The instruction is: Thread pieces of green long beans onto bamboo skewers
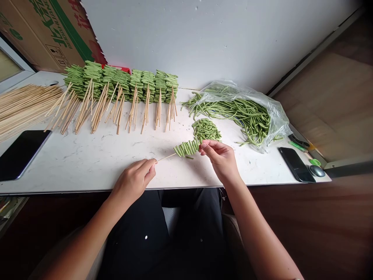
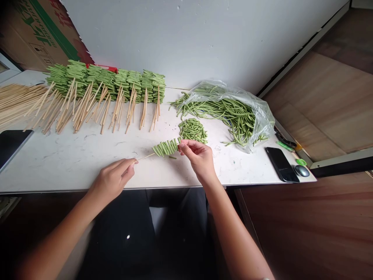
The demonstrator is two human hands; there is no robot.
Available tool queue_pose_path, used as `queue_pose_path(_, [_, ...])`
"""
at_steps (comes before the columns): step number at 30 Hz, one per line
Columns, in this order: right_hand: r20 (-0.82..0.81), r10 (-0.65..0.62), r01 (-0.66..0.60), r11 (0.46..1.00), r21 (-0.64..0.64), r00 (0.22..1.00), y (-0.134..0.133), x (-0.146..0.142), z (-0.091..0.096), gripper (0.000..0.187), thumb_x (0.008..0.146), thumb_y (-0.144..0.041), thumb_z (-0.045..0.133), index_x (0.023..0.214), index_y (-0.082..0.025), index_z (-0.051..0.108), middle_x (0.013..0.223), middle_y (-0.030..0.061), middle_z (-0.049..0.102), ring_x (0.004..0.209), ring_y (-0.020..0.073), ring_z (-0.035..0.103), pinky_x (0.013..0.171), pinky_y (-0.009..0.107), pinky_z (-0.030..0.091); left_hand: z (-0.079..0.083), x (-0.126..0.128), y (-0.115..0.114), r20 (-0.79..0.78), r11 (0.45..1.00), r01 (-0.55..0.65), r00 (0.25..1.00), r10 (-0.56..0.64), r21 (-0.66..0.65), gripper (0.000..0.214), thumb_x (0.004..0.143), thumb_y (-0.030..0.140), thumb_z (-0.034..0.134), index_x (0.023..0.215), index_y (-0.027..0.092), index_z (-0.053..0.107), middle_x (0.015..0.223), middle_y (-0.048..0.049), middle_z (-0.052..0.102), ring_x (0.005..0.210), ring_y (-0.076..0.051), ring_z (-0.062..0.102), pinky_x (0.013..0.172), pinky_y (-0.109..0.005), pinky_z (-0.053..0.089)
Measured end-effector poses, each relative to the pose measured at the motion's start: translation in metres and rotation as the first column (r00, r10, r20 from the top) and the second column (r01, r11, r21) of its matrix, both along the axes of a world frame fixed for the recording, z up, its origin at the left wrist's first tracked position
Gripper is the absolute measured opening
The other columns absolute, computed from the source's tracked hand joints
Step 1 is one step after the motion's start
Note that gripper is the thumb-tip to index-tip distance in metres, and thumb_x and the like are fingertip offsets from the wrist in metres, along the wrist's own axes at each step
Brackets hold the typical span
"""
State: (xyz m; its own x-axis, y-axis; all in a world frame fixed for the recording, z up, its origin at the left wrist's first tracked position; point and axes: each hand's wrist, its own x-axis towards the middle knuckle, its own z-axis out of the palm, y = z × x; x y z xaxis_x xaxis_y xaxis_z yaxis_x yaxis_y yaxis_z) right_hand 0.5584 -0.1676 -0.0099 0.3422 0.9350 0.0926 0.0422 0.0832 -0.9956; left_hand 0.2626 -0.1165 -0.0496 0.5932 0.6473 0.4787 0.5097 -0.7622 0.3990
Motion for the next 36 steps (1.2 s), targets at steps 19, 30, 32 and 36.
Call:
queue_pose_path(19, [-0.204,0.059,-0.064,0.998,-0.018,0.977,0.000,-0.004,0.000,0.019,0.085,-0.041,0.085,0.091,-0.024,0.080,0.080,-0.0001,0.069,0.077,0.0144,0.063,0.083,0.032,0.053,-0.004,-0.001,0.001,-0.004,1.000,0.013,1.000,-0.013,0.005,0.018,0.106,0.016,0.048,0.114,0.020,0.064,0.088,-0.0034,0.070,0.076,-0.017,0.066,0.073,-0.029,0.049])
queue_pose_path(30, [-0.232,-0.066,0.058,0.997,-0.043,0.970,0.000,-0.016,-0.008,0.023,0.083,-0.044,0.085,0.090,-0.023,0.078,0.097,-0.0001,0.069,0.073,0.0115,0.059,0.078,0.030,0.052,-0.004,0.000,0.000,-0.037,0.998,-0.004,0.999,0.006,0.059,0.018,0.107,0.016,0.048,0.113,0.019,0.064,0.083,-0.0025,0.065,0.074,-0.017,0.062,0.072,-0.030,0.047])
queue_pose_path(32, [-0.240,-0.073,0.064,0.997,-0.044,0.968,0.000,-0.018,-0.007,0.023,0.082,-0.043,0.085,0.089,-0.022,0.078,0.095,-0.0001,0.069,0.073,0.0116,0.058,0.076,0.030,0.052,-0.004,0.000,0.000,-0.043,0.998,-0.003,0.999,0.006,0.060,0.018,0.107,0.016,0.048,0.113,0.019,0.064,0.082,-0.0021,0.065,0.074,-0.017,0.061,0.071,-0.030,0.047])
queue_pose_path(36, [-0.221,-0.076,0.066,0.996,-0.054,0.972,0.000,-0.019,-0.006,0.027,0.081,-0.046,0.086,0.091,-0.022,0.077,0.095,0.0000,0.069,0.071,0.0118,0.058,0.076,0.031,0.052,-0.004,-0.001,0.000,-0.045,0.998,-0.002,0.999,0.004,0.058,0.019,0.107,0.016,0.047,0.112,0.019,0.065,0.082,-0.0022,0.064,0.073,-0.017,0.060,0.071,-0.031,0.047])
